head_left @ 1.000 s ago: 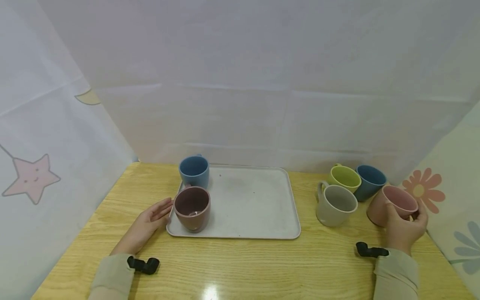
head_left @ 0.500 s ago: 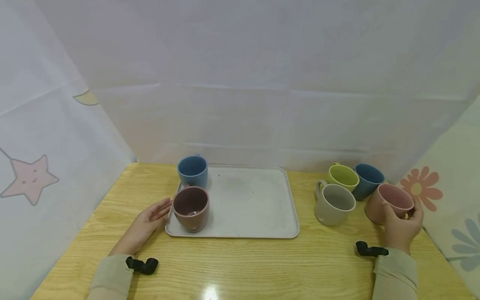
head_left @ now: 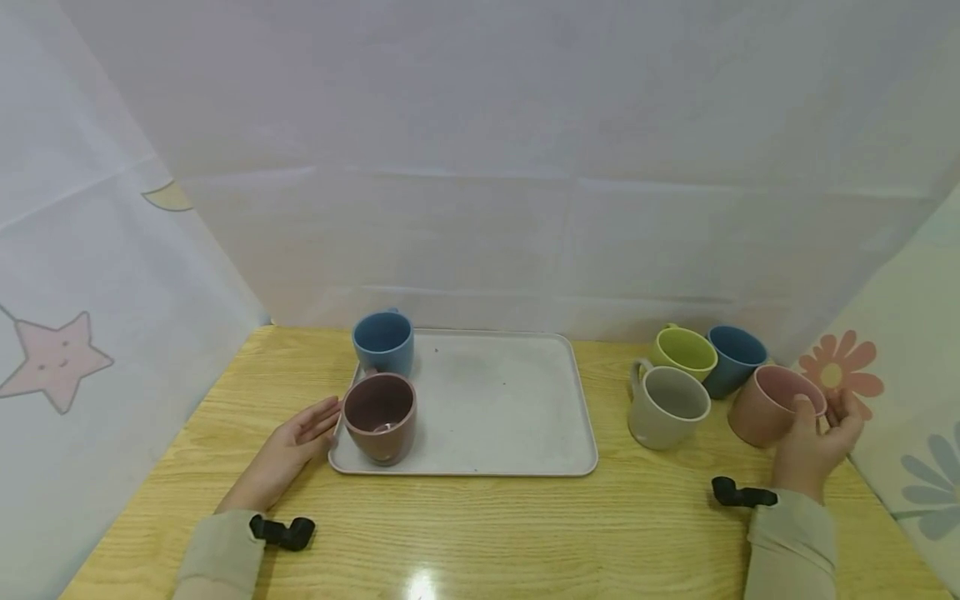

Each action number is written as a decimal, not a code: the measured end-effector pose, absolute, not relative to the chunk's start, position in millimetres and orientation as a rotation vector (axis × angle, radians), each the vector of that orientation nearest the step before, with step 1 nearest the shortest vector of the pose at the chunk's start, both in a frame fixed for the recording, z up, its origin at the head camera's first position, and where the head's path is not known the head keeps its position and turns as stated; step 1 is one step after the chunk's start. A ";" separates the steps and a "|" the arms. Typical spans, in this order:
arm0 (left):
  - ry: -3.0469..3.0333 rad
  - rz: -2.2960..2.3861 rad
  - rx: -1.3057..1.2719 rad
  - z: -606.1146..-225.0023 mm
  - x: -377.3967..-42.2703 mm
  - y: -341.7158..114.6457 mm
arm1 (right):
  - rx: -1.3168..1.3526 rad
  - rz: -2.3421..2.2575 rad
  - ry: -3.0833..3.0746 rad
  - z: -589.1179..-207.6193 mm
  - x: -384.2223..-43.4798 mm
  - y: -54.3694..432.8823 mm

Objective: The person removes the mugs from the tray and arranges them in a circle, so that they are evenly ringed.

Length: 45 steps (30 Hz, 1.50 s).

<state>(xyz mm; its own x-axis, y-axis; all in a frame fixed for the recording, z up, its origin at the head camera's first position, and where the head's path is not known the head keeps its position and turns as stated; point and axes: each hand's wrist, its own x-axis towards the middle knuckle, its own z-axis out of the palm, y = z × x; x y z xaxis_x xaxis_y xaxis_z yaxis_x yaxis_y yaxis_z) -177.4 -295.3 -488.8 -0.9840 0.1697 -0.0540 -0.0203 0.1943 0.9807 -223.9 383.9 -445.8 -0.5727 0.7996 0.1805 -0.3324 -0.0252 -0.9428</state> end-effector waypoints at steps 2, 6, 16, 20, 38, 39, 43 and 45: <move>2.307 1.898 0.150 -488.6 -177.4 -295.5 | -0.524 1.711 -1.335 -435.2 -223.9 381.7; 2.308 1.901 0.158 -488.7 -177.7 -296.7 | -0.491 1.667 -1.194 -414.4 -225.2 371.6; 2.309 1.901 0.164 -487.2 -176.4 -296.6 | -0.073 1.787 -1.002 -387.7 -234.8 316.8; 2.300 1.907 0.164 -487.6 -176.8 -296.2 | 0.035 1.860 -1.106 -383.1 -231.7 289.2; 2.279 1.944 0.190 -488.4 -176.1 -294.9 | 0.641 1.860 -1.813 -401.9 -215.2 183.6; 2.281 1.939 0.182 -488.7 -176.2 -295.2 | 0.658 1.866 -1.856 -403.3 -213.9 177.6; 2.290 1.916 0.149 -489.5 -177.0 -295.5 | 0.756 1.845 -2.007 -410.2 -210.3 153.2; 2.297 1.908 0.148 -489.2 -177.2 -295.1 | 0.793 1.831 -2.081 -413.2 -208.8 141.0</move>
<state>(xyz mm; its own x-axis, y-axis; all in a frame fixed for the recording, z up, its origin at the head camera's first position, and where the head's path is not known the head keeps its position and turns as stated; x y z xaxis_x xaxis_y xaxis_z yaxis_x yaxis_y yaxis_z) -177.2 -295.1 -489.2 -0.9836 0.1720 -0.0534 -0.0210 0.1851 0.9825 -208.8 141.0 -413.2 -0.8179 -0.2285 0.5280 -0.5528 0.0580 -0.8313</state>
